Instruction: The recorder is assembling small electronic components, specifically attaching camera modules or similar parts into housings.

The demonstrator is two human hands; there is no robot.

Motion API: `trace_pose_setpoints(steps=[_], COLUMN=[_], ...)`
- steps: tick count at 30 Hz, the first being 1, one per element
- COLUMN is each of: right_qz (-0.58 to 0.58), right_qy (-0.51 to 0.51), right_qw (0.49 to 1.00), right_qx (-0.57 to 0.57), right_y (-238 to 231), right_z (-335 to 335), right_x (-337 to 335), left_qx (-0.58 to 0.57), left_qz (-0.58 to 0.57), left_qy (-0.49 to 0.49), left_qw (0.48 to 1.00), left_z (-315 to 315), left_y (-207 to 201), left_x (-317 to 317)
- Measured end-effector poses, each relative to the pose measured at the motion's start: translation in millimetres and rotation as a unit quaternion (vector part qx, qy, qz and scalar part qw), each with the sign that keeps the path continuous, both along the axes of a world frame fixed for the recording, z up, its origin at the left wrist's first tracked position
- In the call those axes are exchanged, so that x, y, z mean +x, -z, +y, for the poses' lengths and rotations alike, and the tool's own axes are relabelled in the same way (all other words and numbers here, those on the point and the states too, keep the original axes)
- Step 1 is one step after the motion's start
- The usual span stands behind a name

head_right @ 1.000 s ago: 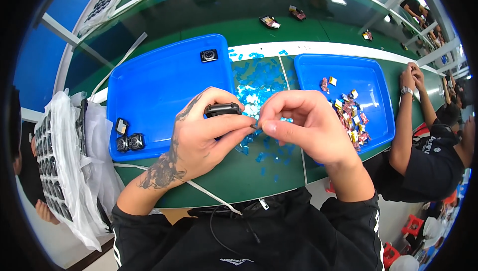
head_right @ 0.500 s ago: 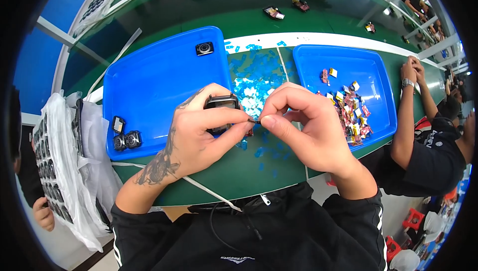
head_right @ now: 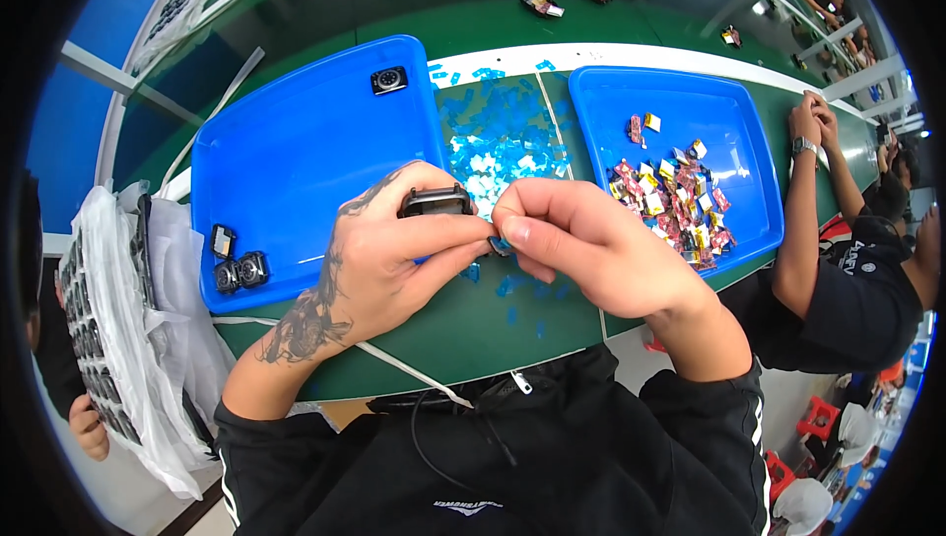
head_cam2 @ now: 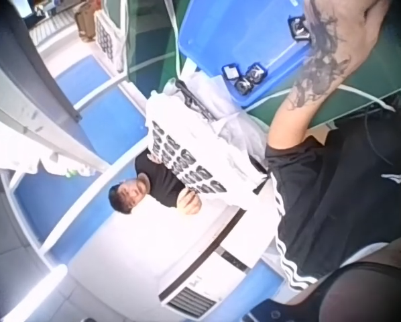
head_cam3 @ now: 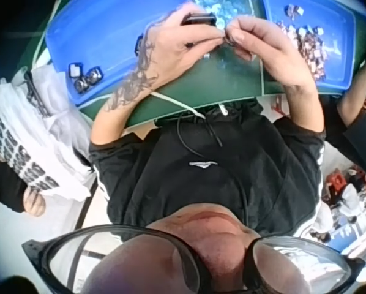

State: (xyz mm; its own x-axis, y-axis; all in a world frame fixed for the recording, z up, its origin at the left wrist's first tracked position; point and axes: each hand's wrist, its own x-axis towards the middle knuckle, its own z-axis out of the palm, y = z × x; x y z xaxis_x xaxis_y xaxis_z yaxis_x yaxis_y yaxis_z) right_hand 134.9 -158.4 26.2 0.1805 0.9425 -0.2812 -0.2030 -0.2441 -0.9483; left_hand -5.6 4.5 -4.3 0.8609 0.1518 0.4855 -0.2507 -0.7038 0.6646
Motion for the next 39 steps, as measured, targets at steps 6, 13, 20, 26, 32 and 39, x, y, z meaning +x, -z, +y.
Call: trace_pose_setpoints(steps=[6, 13, 20, 26, 32, 39], right_qz=[-0.007, -0.675, -0.349, -0.252, -0.399, -0.456], right_qy=[0.048, 0.164, 0.198, 0.302, 0.172, 0.199], right_qw=[0.999, 0.716, 0.901, 0.897, 0.889, 0.86], right_qx=[-0.015, 0.071, 0.165, 0.201, 0.143, 0.111], right_y=[13, 38, 21, 19, 5, -8], right_z=[4, 10, 7, 9, 20, 27], right_x=[-3, 8, -16, -20, -23, -29], left_qx=[0.229, -0.122, -0.304, -0.44, -0.453, -0.444], left_qz=[-0.108, 0.042, 0.104, 0.108, 0.15, 0.062], left_qy=[-0.03, -0.069, 0.002, 0.039, 0.066, 0.056], left_qw=[0.967, 0.989, 0.947, 0.891, 0.876, 0.892], left_z=[-2, -15, -9, -6, 0, -2], left_y=[2, 1, 6, 0, -4, -2], left_x=[-2, -4, 2, -2, -2, -3])
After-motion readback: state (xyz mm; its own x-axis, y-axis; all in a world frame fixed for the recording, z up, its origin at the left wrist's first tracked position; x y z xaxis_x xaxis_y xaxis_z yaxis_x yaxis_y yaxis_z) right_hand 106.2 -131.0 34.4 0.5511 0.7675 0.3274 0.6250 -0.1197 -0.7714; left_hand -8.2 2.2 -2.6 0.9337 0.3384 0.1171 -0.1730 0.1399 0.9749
